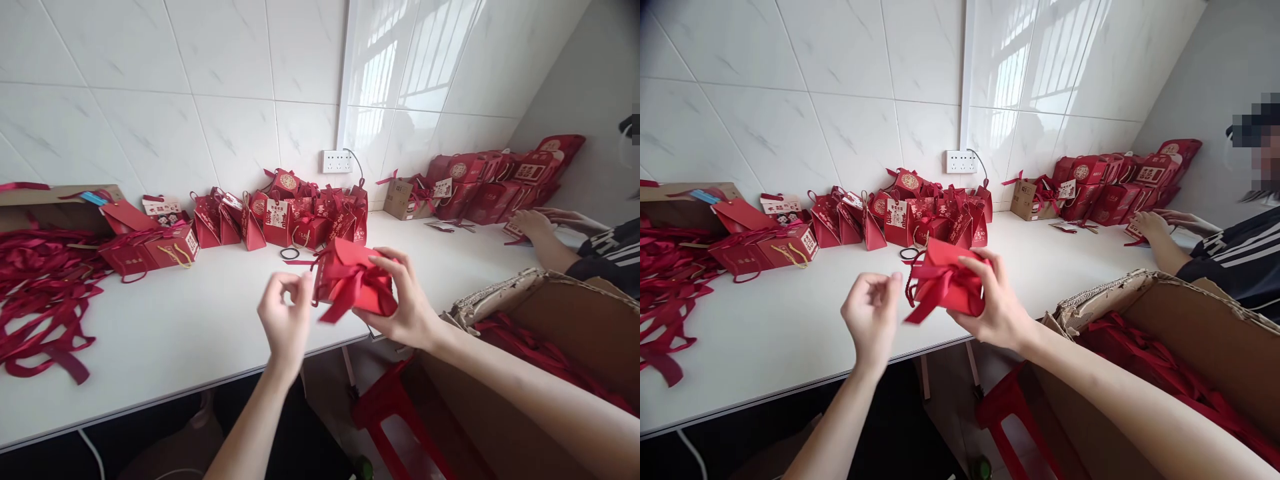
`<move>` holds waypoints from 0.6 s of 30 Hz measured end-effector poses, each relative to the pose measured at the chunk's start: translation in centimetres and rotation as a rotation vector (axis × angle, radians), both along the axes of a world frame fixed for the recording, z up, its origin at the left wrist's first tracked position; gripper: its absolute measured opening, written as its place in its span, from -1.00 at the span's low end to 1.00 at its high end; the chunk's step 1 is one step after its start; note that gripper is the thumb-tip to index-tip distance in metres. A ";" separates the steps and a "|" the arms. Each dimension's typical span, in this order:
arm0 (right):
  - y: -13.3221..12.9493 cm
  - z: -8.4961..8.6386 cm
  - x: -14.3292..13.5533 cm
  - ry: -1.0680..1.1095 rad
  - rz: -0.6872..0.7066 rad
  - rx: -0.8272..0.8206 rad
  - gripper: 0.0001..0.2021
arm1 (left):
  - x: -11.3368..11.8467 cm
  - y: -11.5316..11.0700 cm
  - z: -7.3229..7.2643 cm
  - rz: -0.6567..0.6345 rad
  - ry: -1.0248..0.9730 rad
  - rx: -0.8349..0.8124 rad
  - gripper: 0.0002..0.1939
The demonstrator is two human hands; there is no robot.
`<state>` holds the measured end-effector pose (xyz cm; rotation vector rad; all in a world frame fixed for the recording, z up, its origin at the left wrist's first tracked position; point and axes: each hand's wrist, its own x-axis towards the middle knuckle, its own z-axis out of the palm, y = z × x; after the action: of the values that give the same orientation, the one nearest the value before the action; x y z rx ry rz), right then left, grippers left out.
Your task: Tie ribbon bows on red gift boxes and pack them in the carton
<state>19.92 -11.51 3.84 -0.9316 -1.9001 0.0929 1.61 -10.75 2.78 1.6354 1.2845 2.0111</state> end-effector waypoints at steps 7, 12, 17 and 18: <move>0.0 1.3 1.3 0.918 0.433 -1.030 -0.62 | -1.6 2.2 -2.4 -0.222 0.028 -0.348 -0.72; -2.0 0.8 3.0 0.983 0.465 -1.085 -0.53 | 2.4 0.6 -4.1 -0.542 0.363 -0.384 -0.83; -4.9 0.9 5.0 1.002 0.420 -1.035 -0.49 | 6.7 0.3 -4.2 -0.676 0.378 -0.064 -0.89; -5.5 0.9 5.3 1.021 0.396 -1.022 -0.48 | 7.1 0.3 -3.9 -0.593 0.242 0.046 -0.85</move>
<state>25.19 -16.96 4.74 -0.8328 -0.9445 1.5650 8.73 -10.40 -1.08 2.0264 0.6890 1.5264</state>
